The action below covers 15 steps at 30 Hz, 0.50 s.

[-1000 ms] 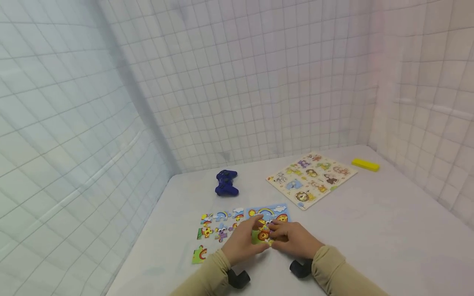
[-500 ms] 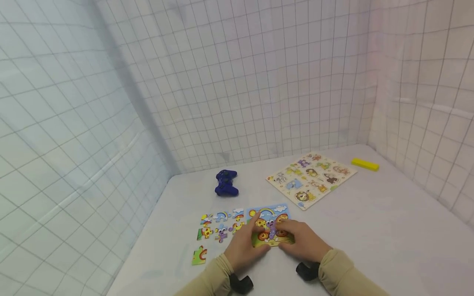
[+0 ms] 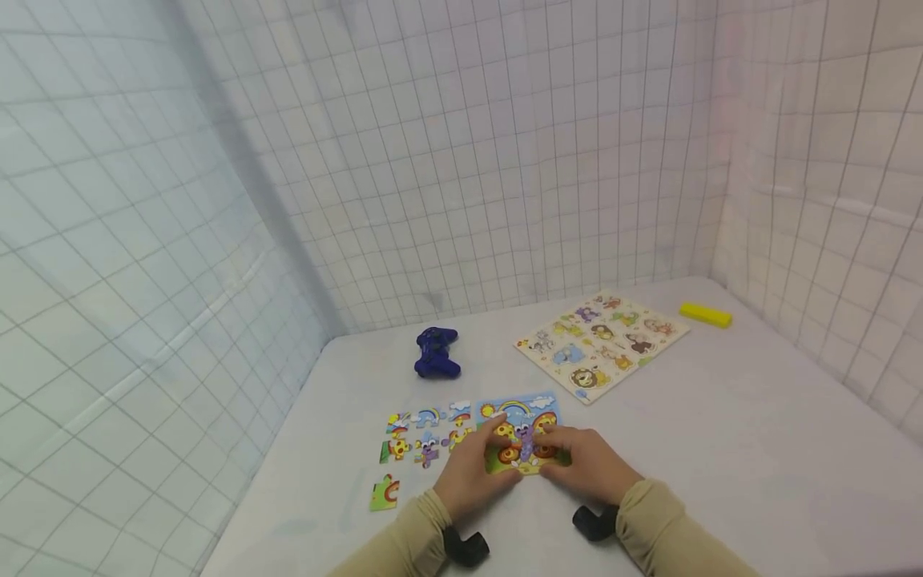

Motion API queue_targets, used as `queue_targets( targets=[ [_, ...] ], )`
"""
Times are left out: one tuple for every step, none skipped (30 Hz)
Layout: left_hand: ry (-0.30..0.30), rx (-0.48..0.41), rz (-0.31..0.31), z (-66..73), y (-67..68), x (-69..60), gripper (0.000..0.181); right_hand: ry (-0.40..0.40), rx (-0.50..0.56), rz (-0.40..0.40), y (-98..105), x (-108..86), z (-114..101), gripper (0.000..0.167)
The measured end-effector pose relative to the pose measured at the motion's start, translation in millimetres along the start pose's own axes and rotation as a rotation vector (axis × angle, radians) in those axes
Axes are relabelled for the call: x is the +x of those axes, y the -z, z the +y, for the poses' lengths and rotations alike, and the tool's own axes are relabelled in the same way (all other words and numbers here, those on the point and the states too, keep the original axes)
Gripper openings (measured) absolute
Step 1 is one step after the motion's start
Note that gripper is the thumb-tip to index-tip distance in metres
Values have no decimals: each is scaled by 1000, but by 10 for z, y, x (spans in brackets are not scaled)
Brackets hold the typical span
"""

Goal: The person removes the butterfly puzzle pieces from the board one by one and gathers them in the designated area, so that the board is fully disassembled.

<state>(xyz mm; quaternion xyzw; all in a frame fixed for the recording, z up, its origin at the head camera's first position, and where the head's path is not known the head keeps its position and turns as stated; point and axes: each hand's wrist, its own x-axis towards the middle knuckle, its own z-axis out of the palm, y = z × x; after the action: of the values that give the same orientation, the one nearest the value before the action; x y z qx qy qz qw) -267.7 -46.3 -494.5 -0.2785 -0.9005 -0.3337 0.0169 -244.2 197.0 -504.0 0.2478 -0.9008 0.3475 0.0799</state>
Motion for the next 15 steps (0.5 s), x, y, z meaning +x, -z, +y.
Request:
queue_targets(
  targets=[
    [-1,-3,0,-2,0,-6,86,-6,0,-3,-2,-1,-2,45],
    [-3,-7,1,0,3,-12,85,-8,1,-5,-2,-1,-6,46],
    [-6,-18,3,3,6,-15,84,-10,-2,-6,-1,-2,-8,47],
    [-7,-29,8,5,12,-16,83,-10,-8,-6,-1,-1,-10,48],
    [-11,-40,16,9,18,-14,83,-8,-13,-4,1,2,-12,49],
    [-14,-52,25,11,24,-10,82,-5,-17,-2,5,6,-13,50],
    [-16,-64,33,10,23,-11,81,-5,-19,-2,4,4,-12,52],
    [-17,-78,43,9,21,-8,79,-4,-22,0,3,2,-8,53],
    [-21,-89,55,7,17,-5,78,-7,-24,2,2,0,-2,55],
    [-25,-97,64,5,14,-3,77,-9,-24,3,1,0,3,55],
    [-25,-101,70,6,11,-2,76,-12,-23,4,1,1,8,56],
    [-25,-103,77,8,9,-2,76,-15,-21,2,0,2,15,57],
    [-24,-106,82,11,10,-5,76,-17,-17,1,-3,2,21,57],
    [-23,-107,86,16,16,-9,76,-18,-10,-2,-6,4,27,58],
    [-24,-105,91,22,27,-14,76,-20,-5,-7,-8,5,29,58]
  ],
)
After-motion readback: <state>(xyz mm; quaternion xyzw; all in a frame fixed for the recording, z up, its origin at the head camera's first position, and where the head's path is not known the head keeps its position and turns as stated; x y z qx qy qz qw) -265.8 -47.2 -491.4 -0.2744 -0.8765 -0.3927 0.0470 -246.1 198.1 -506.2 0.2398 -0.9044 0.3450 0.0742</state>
